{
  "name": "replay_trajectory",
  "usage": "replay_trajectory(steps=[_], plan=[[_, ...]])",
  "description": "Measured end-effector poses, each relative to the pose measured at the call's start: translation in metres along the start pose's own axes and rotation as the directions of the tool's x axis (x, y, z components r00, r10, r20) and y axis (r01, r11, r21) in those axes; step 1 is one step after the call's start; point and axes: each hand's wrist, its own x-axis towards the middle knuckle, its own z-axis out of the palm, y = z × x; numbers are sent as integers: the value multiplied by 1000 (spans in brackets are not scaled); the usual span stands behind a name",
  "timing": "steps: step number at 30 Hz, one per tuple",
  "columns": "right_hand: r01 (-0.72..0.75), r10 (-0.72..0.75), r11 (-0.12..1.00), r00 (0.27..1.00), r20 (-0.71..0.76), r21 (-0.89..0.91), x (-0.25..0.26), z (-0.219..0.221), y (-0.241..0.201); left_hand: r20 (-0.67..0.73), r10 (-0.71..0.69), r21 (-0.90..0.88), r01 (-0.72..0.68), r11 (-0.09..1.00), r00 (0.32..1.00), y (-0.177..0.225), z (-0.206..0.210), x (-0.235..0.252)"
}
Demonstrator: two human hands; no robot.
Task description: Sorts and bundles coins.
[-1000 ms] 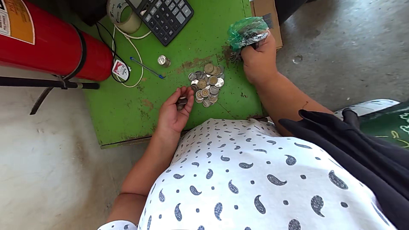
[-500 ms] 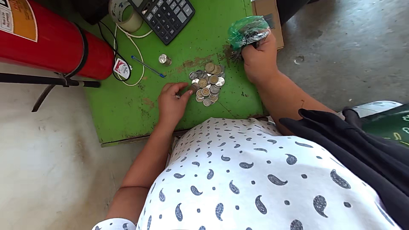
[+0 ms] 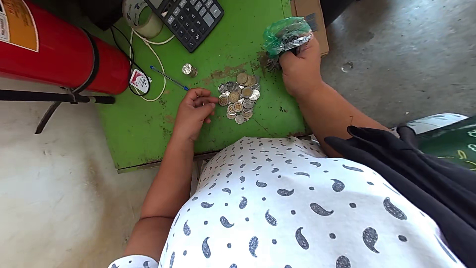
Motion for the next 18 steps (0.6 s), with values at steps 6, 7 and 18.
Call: replay_trajectory(steps=[6, 7, 18], plan=[[-3, 3, 1000, 1000, -4, 16, 1, -1, 2, -67, 150, 604, -80, 793, 986, -3, 13, 9], [-1, 1, 1000, 1000, -4, 16, 1, 0, 2, -58, 171, 680, -86, 728, 984, -2, 16, 10], [-16, 16, 999, 1000, -8, 33, 0, -1, 0, -67, 93, 419, -57, 906, 993, -3, 5, 14]])
